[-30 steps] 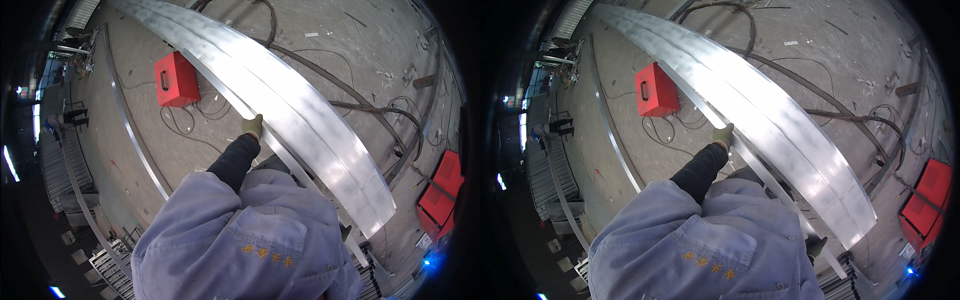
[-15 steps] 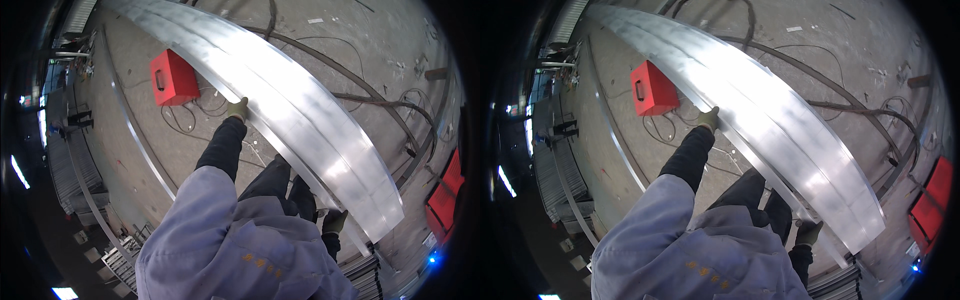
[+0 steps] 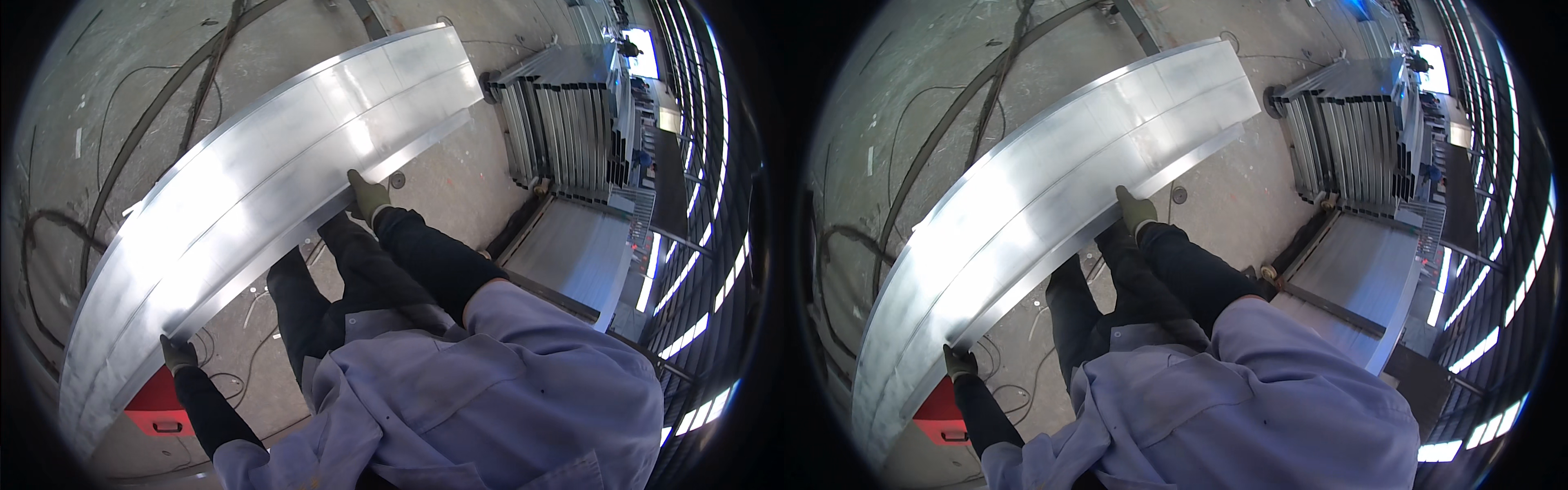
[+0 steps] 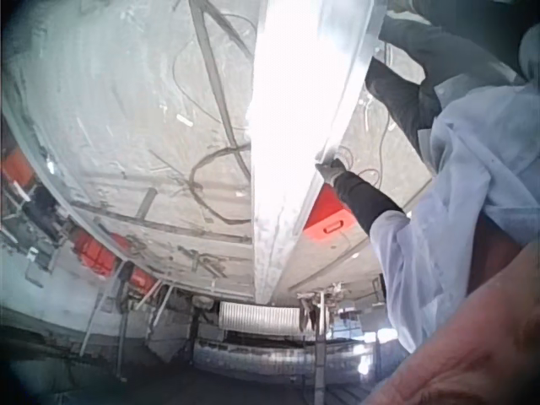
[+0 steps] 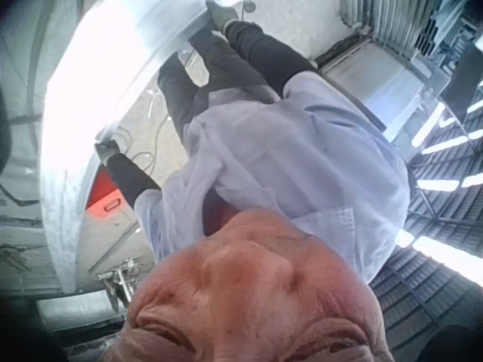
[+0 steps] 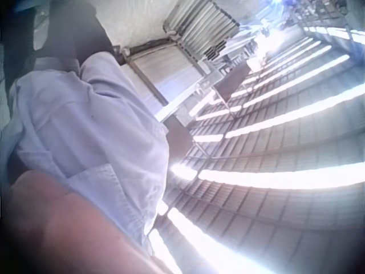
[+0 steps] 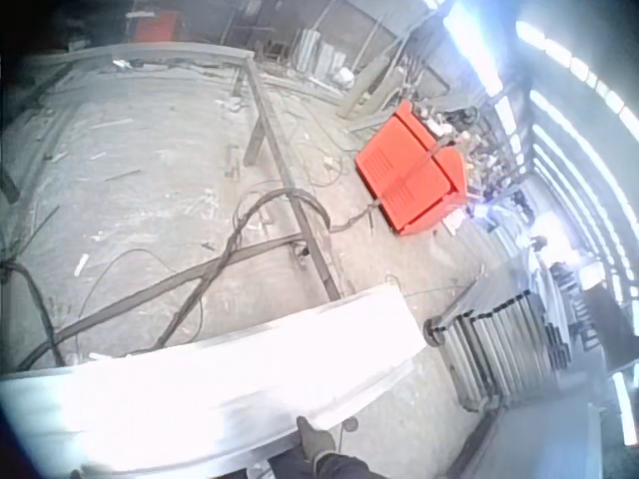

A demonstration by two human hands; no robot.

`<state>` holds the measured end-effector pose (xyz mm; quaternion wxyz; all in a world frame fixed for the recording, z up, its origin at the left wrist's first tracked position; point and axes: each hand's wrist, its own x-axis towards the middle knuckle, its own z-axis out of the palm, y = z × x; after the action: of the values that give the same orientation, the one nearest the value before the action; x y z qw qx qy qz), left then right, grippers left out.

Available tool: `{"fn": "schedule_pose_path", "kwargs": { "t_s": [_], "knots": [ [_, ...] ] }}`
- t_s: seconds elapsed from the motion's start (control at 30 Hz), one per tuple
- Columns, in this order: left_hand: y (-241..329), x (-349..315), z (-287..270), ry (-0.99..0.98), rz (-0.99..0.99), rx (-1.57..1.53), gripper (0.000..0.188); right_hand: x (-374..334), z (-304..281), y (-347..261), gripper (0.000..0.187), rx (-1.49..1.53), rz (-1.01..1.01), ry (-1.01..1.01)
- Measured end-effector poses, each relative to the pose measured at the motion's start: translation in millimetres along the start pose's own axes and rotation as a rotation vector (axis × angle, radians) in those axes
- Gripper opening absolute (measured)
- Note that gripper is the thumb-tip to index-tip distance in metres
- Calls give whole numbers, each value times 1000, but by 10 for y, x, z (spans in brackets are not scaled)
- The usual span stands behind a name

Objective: The person handles a large curved metal sheet, repeatedly lifting, rotating, and repositioning it on the floor. They adjust the sheet's orientation multiple times, using both hands to move and align the sheet within the workspace.

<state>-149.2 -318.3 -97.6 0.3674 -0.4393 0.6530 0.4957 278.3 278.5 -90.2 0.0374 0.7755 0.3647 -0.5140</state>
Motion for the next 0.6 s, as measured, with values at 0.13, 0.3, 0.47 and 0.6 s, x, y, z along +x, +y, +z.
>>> {"fn": "schedule_pose_path", "kwargs": {
  "t_s": [0.13,0.3,0.47,0.6],
  "knots": [
    [-60,-165,253,63,-22,-16,50,-106,-135,-267,77,76,12,30],
    [-394,-523,1051,20,0,-87,45,43,-671,-656,76,87,30,91],
    [-532,-238,1267,-56,-24,-181,53,525,-1130,-903,79,-159,-4,39],
    [-750,-536,1787,-1,-39,-63,44,710,-1332,-1066,81,-168,12,33]
  ]
}}
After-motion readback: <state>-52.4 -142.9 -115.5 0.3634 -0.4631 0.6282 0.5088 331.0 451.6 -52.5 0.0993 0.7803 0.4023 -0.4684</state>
